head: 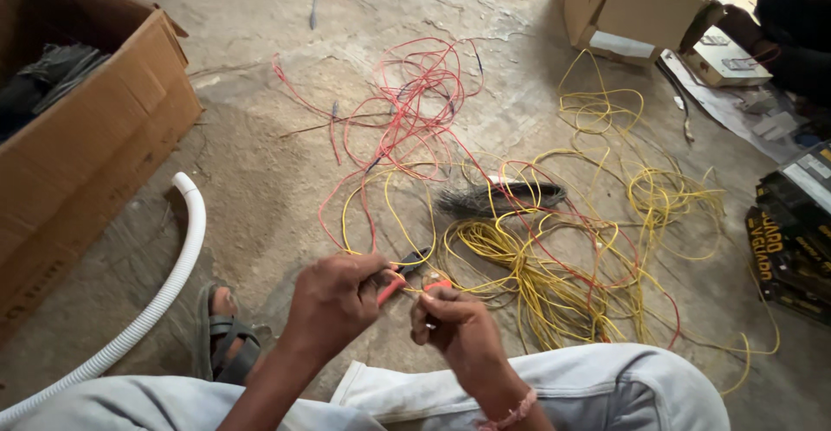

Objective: The person sits on the floor and strips the insulation from yellow wires using pliers. They twist the exposed strands together and wrap the joint with yellow electrical tape. The person repeats this process on multiple wire ends.

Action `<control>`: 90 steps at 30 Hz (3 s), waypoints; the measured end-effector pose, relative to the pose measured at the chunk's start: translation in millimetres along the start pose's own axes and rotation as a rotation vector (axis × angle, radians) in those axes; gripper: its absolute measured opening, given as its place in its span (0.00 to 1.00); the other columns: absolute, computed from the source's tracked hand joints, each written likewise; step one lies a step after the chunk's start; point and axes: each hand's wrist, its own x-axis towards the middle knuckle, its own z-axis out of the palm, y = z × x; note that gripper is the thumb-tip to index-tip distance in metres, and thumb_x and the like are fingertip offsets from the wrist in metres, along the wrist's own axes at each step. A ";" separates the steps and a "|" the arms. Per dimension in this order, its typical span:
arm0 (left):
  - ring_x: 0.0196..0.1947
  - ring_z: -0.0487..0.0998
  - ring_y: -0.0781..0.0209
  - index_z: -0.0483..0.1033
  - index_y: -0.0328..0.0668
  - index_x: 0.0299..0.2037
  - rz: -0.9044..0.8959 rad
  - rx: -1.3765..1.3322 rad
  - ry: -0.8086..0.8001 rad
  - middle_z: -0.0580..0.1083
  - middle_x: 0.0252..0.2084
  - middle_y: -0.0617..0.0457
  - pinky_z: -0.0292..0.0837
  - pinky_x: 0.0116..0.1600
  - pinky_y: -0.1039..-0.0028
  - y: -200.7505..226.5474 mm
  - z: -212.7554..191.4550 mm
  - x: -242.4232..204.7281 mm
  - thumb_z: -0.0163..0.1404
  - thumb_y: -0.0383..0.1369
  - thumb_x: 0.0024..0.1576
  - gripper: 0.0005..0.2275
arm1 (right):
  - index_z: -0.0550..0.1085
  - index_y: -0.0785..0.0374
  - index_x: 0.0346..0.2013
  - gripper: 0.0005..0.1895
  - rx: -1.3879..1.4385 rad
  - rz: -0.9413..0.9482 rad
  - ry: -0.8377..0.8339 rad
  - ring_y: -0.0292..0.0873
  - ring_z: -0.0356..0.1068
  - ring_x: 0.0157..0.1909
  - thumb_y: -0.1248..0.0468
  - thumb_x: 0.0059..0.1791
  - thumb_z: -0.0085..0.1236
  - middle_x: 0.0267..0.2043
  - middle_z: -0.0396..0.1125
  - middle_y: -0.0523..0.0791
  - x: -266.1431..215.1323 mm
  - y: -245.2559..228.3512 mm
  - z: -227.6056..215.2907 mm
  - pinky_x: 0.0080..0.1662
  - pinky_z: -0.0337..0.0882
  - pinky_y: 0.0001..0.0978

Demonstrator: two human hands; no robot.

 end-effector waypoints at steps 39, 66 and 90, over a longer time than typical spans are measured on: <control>0.19 0.71 0.47 0.75 0.36 0.23 -0.050 -0.247 -0.277 0.70 0.18 0.43 0.69 0.32 0.59 24.6 12.2 -13.2 0.57 0.34 0.54 0.11 | 0.78 0.65 0.35 0.10 -0.484 0.030 -0.014 0.35 0.71 0.30 0.60 0.50 0.59 0.29 0.71 0.43 8.0 -75.1 -34.8 0.37 0.72 0.28; 0.47 0.77 0.46 0.77 0.55 0.56 -0.259 -0.024 -0.297 0.73 0.55 0.50 0.73 0.49 0.59 -33.9 17.6 33.4 0.68 0.37 0.41 0.28 | 0.67 0.60 0.60 0.33 -1.641 -0.520 0.452 0.55 0.71 0.50 0.64 0.41 0.68 0.56 0.63 0.55 140.9 -101.6 -100.6 0.51 0.71 0.47; 0.50 0.77 0.47 0.74 0.44 0.50 -0.791 0.689 0.025 0.75 0.50 0.46 0.73 0.53 0.56 -238.1 -84.1 115.9 0.57 0.37 0.53 0.16 | 0.76 0.67 0.37 0.16 -1.371 -0.854 0.635 0.56 0.75 0.35 0.56 0.55 0.53 0.33 0.74 0.55 137.5 -105.2 -102.8 0.38 0.72 0.47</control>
